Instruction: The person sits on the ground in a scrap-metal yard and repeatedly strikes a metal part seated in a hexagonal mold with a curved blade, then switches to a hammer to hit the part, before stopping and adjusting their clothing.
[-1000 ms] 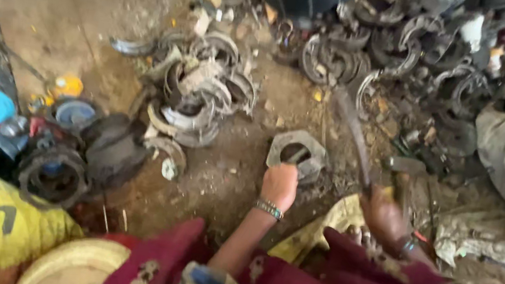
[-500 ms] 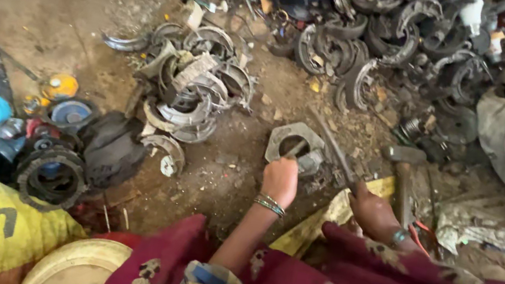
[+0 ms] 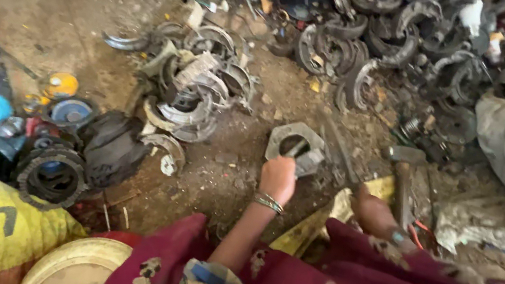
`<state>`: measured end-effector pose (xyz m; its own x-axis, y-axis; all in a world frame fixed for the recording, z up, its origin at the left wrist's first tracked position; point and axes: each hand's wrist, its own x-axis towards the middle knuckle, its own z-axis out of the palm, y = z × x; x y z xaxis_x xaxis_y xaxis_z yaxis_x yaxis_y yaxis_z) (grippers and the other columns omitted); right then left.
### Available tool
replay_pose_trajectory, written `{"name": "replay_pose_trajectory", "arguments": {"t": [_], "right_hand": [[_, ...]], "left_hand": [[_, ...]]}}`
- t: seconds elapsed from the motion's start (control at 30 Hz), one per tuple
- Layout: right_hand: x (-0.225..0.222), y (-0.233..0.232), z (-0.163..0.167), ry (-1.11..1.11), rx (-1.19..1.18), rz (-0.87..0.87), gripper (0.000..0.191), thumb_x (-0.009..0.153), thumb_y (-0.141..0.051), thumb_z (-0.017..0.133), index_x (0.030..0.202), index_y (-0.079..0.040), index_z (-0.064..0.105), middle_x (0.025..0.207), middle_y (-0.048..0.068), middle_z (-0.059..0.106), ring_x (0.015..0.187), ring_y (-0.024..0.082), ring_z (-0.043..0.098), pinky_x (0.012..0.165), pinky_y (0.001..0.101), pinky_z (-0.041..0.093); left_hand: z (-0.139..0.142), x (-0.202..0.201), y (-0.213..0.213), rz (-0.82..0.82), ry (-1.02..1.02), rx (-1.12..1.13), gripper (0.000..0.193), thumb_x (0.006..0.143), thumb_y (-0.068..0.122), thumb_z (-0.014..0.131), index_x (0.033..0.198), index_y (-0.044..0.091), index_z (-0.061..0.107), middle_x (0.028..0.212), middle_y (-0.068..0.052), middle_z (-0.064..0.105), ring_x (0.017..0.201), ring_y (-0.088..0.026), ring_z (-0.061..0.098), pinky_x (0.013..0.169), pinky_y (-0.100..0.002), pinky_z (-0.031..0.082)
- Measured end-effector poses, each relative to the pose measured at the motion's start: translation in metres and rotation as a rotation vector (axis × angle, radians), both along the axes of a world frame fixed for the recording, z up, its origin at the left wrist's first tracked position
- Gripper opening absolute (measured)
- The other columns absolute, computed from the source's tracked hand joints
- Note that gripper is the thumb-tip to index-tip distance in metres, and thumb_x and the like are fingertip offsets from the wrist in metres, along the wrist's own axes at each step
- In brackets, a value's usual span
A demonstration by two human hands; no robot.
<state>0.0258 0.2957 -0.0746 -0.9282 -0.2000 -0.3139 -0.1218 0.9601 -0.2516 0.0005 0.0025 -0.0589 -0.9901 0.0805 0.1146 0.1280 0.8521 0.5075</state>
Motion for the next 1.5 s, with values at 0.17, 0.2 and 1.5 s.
{"name": "replay_pose_trajectory", "arguments": {"t": [0.17, 0.2, 1.5], "right_hand": [[0.013, -0.006, 0.060, 0.339, -0.328, -0.253, 0.027, 0.099, -0.025, 0.063, 0.105, -0.001, 0.052, 0.080, 0.027, 0.066, 0.068, 0.043, 0.067, 0.056, 0.0526, 0.051], [0.014, -0.007, 0.063, 0.433, -0.385, -0.319, 0.029, 0.099, -0.024, 0.065, 0.105, 0.000, 0.052, 0.077, 0.026, 0.066, 0.068, 0.043, 0.066, 0.057, 0.0523, 0.049], [0.004, -0.005, -0.005, 0.109, -0.048, -0.004, 0.028, 0.099, -0.026, 0.056, 0.115, -0.004, 0.049, 0.077, 0.024, 0.070, 0.068, 0.044, 0.069, 0.058, 0.0559, 0.053]], "left_hand": [[0.006, 0.007, 0.004, -0.008, -0.015, -0.011, 0.016, 0.086, 0.006, 0.060, 0.076, 0.004, 0.072, 0.077, -0.022, 0.071, 0.075, -0.039, 0.073, 0.065, -0.048, 0.058], [0.006, 0.008, 0.005, -0.001, -0.007, -0.019, 0.015, 0.087, 0.006, 0.060, 0.078, 0.003, 0.072, 0.077, -0.021, 0.071, 0.075, -0.038, 0.073, 0.065, -0.048, 0.058], [0.008, 0.001, -0.004, -0.033, -0.074, -0.074, 0.015, 0.090, 0.008, 0.060, 0.081, 0.004, 0.072, 0.084, -0.022, 0.072, 0.079, -0.039, 0.074, 0.069, -0.049, 0.059]]}}
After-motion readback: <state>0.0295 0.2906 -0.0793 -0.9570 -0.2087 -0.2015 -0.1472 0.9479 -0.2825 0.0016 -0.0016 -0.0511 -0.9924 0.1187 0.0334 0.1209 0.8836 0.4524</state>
